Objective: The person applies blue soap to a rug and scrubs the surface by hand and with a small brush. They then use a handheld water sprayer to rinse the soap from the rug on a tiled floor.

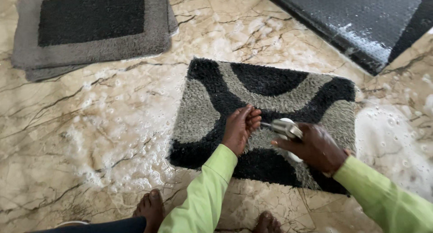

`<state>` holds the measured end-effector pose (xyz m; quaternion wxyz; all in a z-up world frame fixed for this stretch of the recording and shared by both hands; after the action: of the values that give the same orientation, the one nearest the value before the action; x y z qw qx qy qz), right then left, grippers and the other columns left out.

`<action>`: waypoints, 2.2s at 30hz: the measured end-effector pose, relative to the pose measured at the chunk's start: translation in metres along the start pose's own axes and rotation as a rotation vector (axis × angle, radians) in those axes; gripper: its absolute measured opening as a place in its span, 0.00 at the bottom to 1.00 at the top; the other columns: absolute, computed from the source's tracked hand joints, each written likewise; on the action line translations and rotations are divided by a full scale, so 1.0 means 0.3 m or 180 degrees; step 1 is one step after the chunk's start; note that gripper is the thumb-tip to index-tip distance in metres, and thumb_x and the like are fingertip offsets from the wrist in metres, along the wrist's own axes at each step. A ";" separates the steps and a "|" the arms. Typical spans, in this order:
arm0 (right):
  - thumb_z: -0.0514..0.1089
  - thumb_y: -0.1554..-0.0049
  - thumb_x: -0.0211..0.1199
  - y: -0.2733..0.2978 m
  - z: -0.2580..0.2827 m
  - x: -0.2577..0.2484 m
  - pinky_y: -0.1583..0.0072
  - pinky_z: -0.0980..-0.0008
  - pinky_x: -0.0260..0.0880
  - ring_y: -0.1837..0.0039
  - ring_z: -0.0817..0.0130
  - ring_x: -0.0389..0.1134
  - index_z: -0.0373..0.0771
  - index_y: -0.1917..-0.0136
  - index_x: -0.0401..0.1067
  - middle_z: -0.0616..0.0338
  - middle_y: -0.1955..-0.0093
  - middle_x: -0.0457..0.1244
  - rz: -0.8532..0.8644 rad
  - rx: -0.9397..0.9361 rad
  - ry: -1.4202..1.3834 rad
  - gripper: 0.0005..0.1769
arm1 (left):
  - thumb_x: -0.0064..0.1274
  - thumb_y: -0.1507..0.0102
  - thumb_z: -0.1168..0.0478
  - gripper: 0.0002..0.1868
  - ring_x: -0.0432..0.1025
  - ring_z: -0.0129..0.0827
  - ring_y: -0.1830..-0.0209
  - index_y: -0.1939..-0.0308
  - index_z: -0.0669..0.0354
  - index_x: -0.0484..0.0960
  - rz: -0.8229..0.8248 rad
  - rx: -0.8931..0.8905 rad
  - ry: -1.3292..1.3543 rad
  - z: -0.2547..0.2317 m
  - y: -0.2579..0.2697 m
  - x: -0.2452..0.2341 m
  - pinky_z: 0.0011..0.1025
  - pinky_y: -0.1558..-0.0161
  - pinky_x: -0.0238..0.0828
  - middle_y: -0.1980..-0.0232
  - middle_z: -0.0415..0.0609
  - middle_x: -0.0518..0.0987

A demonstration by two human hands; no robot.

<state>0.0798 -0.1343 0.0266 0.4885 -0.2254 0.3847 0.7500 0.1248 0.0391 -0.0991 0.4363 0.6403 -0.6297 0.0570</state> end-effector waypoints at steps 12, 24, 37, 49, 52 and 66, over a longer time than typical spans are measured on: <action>0.58 0.46 0.68 -0.016 0.106 -0.162 0.66 0.64 0.65 0.72 0.72 0.65 0.40 0.47 0.81 0.56 0.71 0.67 -0.0736 -0.0442 -0.0248 0.22 | 0.53 0.30 0.56 0.17 0.70 0.21 0.57 0.41 0.62 0.77 -0.0330 0.0436 -0.0845 -0.040 -0.063 -0.081 0.23 0.55 0.73 0.56 0.40 0.75; 0.57 0.44 0.65 -0.020 0.061 -0.116 0.64 0.63 0.68 0.67 0.70 0.67 0.41 0.44 0.80 0.57 0.67 0.71 -0.0393 0.0074 -0.0683 0.22 | 0.54 0.32 0.57 0.19 0.65 0.22 0.60 0.40 0.61 0.79 -0.0544 0.0557 -0.1081 -0.134 -0.007 -0.077 0.25 0.58 0.67 0.53 0.41 0.76; 0.54 0.44 0.66 -0.009 0.061 -0.196 0.61 0.65 0.71 0.64 0.74 0.69 0.41 0.43 0.80 0.57 0.64 0.72 -0.0853 -0.0162 -0.0764 0.20 | 0.56 0.33 0.57 0.21 0.70 0.26 0.52 0.39 0.61 0.78 -0.0625 0.0863 -0.1030 -0.217 -0.049 -0.175 0.27 0.53 0.71 0.50 0.46 0.76; 0.62 0.40 0.62 0.000 0.059 -0.183 0.66 0.62 0.67 0.69 0.68 0.65 0.42 0.40 0.77 0.55 0.70 0.67 -0.0301 0.0489 -0.0570 0.25 | 0.51 0.33 0.53 0.29 0.70 0.36 0.33 0.29 0.60 0.69 -0.0746 0.0658 -0.1471 -0.215 -0.021 -0.111 0.34 0.34 0.67 0.33 0.51 0.74; 0.61 0.40 0.61 0.012 0.094 -0.184 0.67 0.62 0.65 0.70 0.68 0.63 0.44 0.38 0.77 0.54 0.71 0.65 -0.0234 0.0441 -0.0640 0.25 | 0.51 0.33 0.53 0.30 0.69 0.39 0.30 0.29 0.62 0.69 -0.0695 0.0657 -0.1436 -0.218 -0.023 -0.120 0.36 0.32 0.66 0.30 0.55 0.74; 0.61 0.41 0.64 0.049 0.089 -0.238 0.58 0.61 0.73 0.63 0.64 0.71 0.44 0.37 0.77 0.51 0.65 0.71 -0.0592 0.0377 -0.0528 0.27 | 0.52 0.33 0.52 0.28 0.72 0.31 0.38 0.30 0.59 0.71 -0.0812 0.0660 -0.1402 -0.208 -0.034 -0.181 0.32 0.38 0.70 0.37 0.48 0.77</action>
<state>0.0977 -0.1563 0.0989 0.5985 -0.1681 0.3641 0.6936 0.1523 0.1180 -0.0996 0.2247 0.7525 -0.6145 -0.0749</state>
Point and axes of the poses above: each hand's wrist, its own y-axis away from the middle knuckle, its own x-axis out of the palm, z = x × y, the point moved 8 cm from there along -y, towards the middle knuckle
